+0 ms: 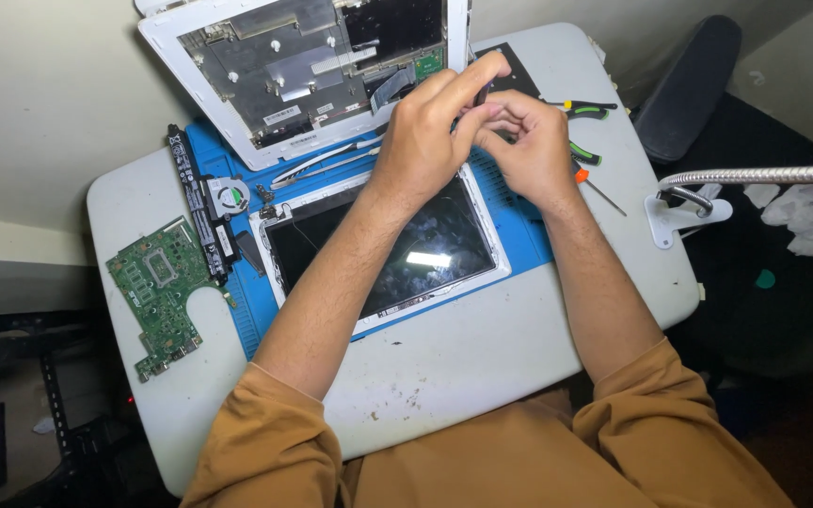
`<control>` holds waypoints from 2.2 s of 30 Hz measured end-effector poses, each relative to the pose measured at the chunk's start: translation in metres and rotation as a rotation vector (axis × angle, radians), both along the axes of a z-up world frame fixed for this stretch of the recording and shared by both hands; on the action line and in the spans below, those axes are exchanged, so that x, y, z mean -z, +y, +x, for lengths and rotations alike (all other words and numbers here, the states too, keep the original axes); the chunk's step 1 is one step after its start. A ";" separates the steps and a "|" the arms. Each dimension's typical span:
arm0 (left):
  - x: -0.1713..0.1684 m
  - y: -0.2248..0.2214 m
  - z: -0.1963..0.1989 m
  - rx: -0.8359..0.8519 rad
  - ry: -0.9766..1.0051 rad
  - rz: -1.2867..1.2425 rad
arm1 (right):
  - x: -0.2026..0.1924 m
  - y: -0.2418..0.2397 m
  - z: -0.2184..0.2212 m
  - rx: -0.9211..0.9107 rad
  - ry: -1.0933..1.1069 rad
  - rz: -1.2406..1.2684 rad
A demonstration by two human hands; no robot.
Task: Disassembling a laptop to secure hinges and manage internal cables using a screwdriver and brush.
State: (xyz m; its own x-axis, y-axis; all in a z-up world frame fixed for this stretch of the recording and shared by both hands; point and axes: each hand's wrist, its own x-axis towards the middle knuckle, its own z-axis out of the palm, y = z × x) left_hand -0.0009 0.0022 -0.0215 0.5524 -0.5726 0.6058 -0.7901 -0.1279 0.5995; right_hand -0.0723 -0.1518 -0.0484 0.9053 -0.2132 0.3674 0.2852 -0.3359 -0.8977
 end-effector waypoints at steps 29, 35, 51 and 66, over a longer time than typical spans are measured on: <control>0.034 0.170 -0.075 -0.398 0.247 -0.622 | 0.032 0.082 -0.071 0.014 0.257 -0.412; 0.054 0.181 -0.084 -0.483 0.317 -0.715 | 0.049 0.088 -0.071 0.056 0.227 -0.451; 0.079 0.184 -0.093 -0.524 0.393 -0.732 | 0.050 0.084 -0.073 0.025 0.202 -0.402; 0.085 0.181 -0.092 -0.489 0.373 -0.728 | 0.040 0.084 -0.070 -0.065 0.205 -0.591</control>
